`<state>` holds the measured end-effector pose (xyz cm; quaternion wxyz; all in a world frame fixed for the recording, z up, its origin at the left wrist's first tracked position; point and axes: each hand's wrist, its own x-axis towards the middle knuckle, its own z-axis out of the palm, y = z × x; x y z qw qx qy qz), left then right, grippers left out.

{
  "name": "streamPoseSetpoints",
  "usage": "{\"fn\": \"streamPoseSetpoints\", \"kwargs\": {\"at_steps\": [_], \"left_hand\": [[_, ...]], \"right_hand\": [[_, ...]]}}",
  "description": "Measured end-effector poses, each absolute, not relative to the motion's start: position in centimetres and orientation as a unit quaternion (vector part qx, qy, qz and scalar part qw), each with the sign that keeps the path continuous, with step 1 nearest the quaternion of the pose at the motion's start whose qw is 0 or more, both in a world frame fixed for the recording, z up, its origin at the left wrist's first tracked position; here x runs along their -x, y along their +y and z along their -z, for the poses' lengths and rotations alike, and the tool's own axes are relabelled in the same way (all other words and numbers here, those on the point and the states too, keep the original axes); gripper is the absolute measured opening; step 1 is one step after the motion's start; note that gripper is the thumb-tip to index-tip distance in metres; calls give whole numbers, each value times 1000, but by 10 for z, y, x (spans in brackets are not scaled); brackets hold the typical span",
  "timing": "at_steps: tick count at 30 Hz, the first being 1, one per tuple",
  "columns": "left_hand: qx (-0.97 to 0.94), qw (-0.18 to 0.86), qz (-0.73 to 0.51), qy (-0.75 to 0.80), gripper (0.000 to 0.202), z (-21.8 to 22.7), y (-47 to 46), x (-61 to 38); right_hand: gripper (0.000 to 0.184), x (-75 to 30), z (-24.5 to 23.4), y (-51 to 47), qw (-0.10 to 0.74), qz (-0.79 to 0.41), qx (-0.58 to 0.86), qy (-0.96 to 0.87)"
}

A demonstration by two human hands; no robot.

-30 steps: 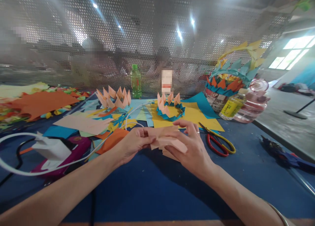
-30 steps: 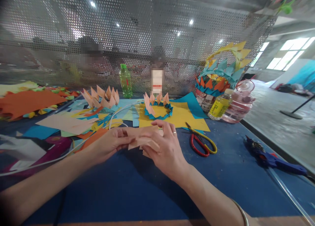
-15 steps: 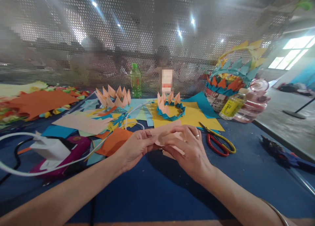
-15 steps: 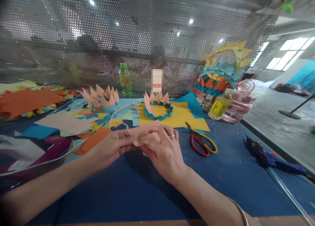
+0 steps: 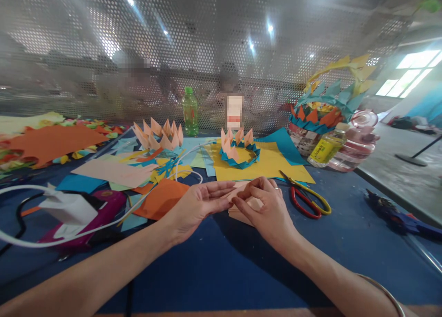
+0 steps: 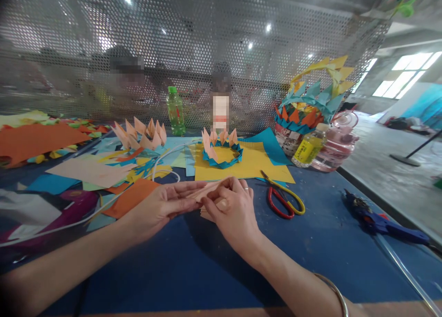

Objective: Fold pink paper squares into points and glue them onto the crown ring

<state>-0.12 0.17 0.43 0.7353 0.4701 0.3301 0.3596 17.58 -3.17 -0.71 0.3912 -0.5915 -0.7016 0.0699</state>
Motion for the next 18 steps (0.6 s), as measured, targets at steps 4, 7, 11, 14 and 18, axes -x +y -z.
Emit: {"fn": "streamPoseSetpoints", "kwargs": {"at_steps": [4, 7, 11, 14, 18], "left_hand": [[-482, 724, -373, 324, 48, -1, 1, 1], [-493, 719, -368, 325, 48, -1, -1, 0], [-481, 711, -381, 343, 41, -1, -2, -2], [-455, 710, -398, 361, 38, 0, -2, -3], [-444, 706, -405, 375, 36, -4, -3, -5]], "right_hand": [[18, -175, 7, -33, 387, -83, 592, -702], [20, -174, 5, -34, 379, -80, 597, -703], [20, -172, 4, -34, 385, -72, 594, -703], [20, -171, 3, -34, 393, -72, 586, -705], [18, -171, 2, -36, 398, -70, 586, -702]]}}
